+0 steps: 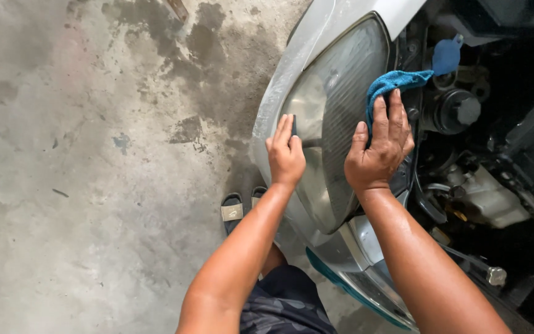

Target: Using a sanding block and a cloth to detail a car headlight.

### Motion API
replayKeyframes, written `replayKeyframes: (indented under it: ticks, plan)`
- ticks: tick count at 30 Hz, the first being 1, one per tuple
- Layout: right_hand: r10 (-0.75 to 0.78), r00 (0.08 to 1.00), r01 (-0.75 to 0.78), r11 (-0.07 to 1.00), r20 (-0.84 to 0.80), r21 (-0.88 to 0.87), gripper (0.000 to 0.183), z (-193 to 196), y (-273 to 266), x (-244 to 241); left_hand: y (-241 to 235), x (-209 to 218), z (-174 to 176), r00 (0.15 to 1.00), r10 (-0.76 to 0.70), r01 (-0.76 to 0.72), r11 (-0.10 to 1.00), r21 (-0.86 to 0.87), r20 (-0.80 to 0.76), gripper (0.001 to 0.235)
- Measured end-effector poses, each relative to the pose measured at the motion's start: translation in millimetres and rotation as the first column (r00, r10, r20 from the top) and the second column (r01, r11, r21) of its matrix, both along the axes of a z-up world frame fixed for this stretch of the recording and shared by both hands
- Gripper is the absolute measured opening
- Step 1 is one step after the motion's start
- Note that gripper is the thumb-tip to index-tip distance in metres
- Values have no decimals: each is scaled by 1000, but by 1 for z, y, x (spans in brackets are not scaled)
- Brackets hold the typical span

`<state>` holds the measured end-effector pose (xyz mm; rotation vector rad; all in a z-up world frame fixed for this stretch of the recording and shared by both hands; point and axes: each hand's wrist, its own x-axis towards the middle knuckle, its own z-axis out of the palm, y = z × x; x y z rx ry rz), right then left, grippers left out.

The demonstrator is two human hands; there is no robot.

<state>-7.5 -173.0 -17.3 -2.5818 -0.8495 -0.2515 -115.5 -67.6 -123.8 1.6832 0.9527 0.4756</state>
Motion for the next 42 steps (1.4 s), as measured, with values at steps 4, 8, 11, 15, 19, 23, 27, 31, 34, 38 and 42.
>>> replayKeyframes:
  ticks: [4,8,11,15,19,23,27,31,34,38,42]
  plan:
    - [-1,1000,1,1000,-8,13,52,-2,1,1,-50,-41,26,990,-99,83,985,154,98,51]
    - [-2,1000,2,1000,-24,24,53,0,3,2,-82,-62,46,983,-177,163,959,230,41,51]
    - [-2,999,2,1000,-33,25,53,-1,1,3,-40,-19,64,981,-188,169,943,286,40,50]
    - [15,999,-13,999,-34,53,52,0,0,2,-7,13,75,975,-205,156,913,377,92,50]
    - [19,999,-18,998,-29,54,52,0,1,2,-56,-39,79,964,-264,249,863,439,-29,51]
    - [15,999,-13,998,-48,55,52,2,-1,2,-71,-53,69,947,-322,301,882,363,-3,52]
    - [35,998,-31,997,-44,76,53,3,1,2,-3,16,74,967,-252,237,861,450,-28,50]
    - [50,998,-46,994,-38,100,55,5,2,2,3,17,85,966,-255,213,882,420,45,52]
    - [45,998,-40,994,-41,105,56,7,2,2,-47,-36,75,959,-284,242,850,468,21,52]
    - [43,997,-38,995,-62,89,59,8,0,-1,-57,-54,72,935,-355,328,841,430,-20,55]
    - [35,997,-28,995,-67,95,63,9,1,1,4,23,97,943,-321,317,786,531,-88,57]
